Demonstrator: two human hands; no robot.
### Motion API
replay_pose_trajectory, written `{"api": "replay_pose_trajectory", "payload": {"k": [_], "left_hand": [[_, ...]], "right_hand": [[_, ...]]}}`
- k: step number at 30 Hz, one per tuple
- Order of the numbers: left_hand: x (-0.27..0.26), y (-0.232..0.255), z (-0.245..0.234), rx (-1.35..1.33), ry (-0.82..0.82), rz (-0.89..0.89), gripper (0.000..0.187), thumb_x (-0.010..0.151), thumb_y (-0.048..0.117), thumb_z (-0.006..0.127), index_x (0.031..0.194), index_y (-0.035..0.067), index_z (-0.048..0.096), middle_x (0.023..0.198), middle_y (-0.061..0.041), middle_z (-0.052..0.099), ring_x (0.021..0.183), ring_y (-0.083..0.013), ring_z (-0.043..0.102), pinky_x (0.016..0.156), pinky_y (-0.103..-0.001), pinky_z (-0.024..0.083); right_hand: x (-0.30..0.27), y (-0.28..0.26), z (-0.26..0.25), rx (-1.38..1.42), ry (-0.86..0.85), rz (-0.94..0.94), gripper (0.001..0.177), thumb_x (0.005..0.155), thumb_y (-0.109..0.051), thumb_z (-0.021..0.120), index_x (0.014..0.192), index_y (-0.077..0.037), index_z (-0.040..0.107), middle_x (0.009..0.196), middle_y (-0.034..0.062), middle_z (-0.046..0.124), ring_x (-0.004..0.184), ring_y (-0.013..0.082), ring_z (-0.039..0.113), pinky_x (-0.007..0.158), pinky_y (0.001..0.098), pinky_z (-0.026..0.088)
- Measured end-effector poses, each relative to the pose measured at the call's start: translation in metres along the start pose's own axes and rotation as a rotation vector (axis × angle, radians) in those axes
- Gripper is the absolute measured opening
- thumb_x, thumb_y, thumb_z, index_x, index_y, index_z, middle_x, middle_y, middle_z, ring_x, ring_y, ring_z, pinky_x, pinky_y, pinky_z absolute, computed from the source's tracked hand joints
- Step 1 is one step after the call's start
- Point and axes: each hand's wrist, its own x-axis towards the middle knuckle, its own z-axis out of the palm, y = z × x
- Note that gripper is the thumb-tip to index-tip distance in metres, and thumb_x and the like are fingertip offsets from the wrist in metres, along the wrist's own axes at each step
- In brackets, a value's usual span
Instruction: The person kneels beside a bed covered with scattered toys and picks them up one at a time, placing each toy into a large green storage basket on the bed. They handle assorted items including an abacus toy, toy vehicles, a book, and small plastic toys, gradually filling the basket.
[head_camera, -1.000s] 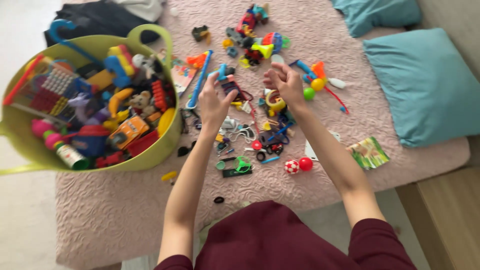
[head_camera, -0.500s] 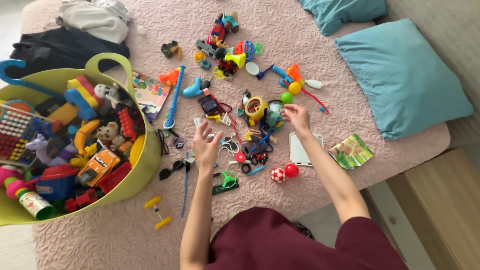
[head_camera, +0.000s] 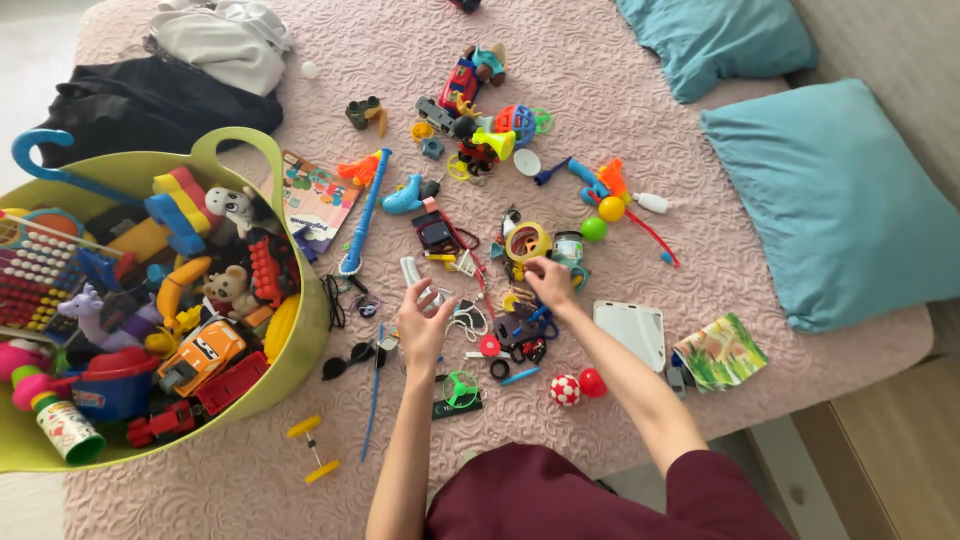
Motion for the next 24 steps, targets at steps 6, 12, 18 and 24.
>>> {"api": "replay_pose_trajectory", "payload": {"k": [6,12,18,24], "left_hand": [[0.003,0.005,-0.005,-0.017,0.002,-0.186,0.061,0.078,0.013,0.083,0.134,0.003,0.061,0.119,-0.017,0.072,0.102,-0.025,0.075,0.079,-0.032,0.063],[0.011,-0.029,-0.006,-0.004,0.022,-0.083,0.058,0.076,0.006,0.082,0.13,0.002,0.063,0.116,-0.017,0.074,0.108,-0.023,0.074,0.081,-0.032,0.064],[0.016,-0.034,-0.016,0.061,0.036,-0.111,0.055,0.077,0.008,0.083,0.129,0.003,0.066,0.117,-0.018,0.075,0.109,-0.0245,0.074,0.089,-0.035,0.06],[0.019,-0.037,-0.019,0.052,0.038,-0.082,0.049,0.078,0.009,0.082,0.125,0.003,0.069,0.115,-0.016,0.077,0.106,-0.0233,0.076,0.088,-0.034,0.061]], "right_hand": [[0.016,0.017,0.047,-0.199,0.041,-0.21,0.033,0.08,-0.015,0.077,0.111,-0.003,0.074,0.101,0.0179,0.076,0.092,0.0327,0.075,0.083,0.041,0.06],[0.025,-0.028,0.056,-0.694,-0.053,-0.113,0.036,0.088,-0.039,0.079,0.097,-0.005,0.07,0.087,0.0156,0.075,0.079,0.0332,0.074,0.067,0.0445,0.059],[0.038,0.005,0.091,-0.903,-0.074,-0.169,0.036,0.088,-0.04,0.076,0.1,-0.007,0.066,0.08,0.013,0.075,0.073,0.028,0.076,0.061,0.0409,0.06],[0.025,0.001,0.082,-0.692,0.046,-0.058,0.009,0.094,-0.018,0.072,0.09,-0.01,0.071,0.082,0.0118,0.076,0.074,0.0331,0.075,0.064,0.0462,0.057]]}}
